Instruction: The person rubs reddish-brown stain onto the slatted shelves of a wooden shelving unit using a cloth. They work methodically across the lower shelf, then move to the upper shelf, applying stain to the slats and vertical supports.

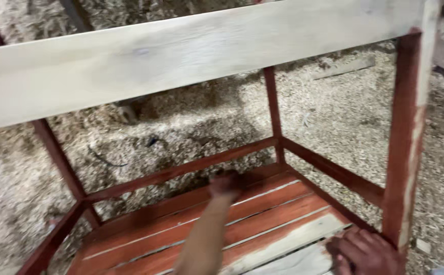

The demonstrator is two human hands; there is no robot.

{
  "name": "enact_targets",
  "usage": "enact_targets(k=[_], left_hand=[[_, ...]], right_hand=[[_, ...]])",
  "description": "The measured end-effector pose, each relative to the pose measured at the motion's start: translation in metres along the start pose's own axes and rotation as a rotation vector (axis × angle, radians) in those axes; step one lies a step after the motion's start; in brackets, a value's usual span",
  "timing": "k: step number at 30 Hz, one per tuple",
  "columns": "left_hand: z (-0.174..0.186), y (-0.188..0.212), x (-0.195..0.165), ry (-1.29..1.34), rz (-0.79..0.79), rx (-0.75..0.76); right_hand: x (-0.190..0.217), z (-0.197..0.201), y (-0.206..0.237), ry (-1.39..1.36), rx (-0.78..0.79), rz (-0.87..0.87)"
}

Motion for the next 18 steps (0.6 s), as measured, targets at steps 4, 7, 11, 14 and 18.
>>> enact_targets(k=[4, 7, 11, 14, 18], left_hand=[[0.035, 0.041, 0.114, -0.043, 0.178, 0.038], [0.083, 0.092, 0.182, -0.102, 0.360, 0.081], [0.129, 0.140, 0.234, -0.133, 0.593, 0.118], [0.132, 0.146, 0.255, -0.134, 0.659, 0.066], [0.102, 0.127, 0.262, -0.191, 0.653, -0.037]], right_hand=[[0.003, 0.003, -0.006, 0.028, 0.021, -0.103], [0.012, 0.007, -0.005, 0.117, -0.084, -0.058], [0.011, 0.001, 0.004, 0.073, 0.037, -0.142], [-0.002, -0.012, 0.023, 0.098, 0.024, -0.156], [-0.058, -0.053, 0.044, 0.132, 0.168, 0.038]])
Point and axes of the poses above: each hand's wrist, its own y-axis away from the middle knuckle, its own z-axis out of the back of the hand, x = y × z, the point moved 3 cm from there along -y, towards the middle knuckle, and after that the axes turned 1 degree about y, right-handed, at the moved point
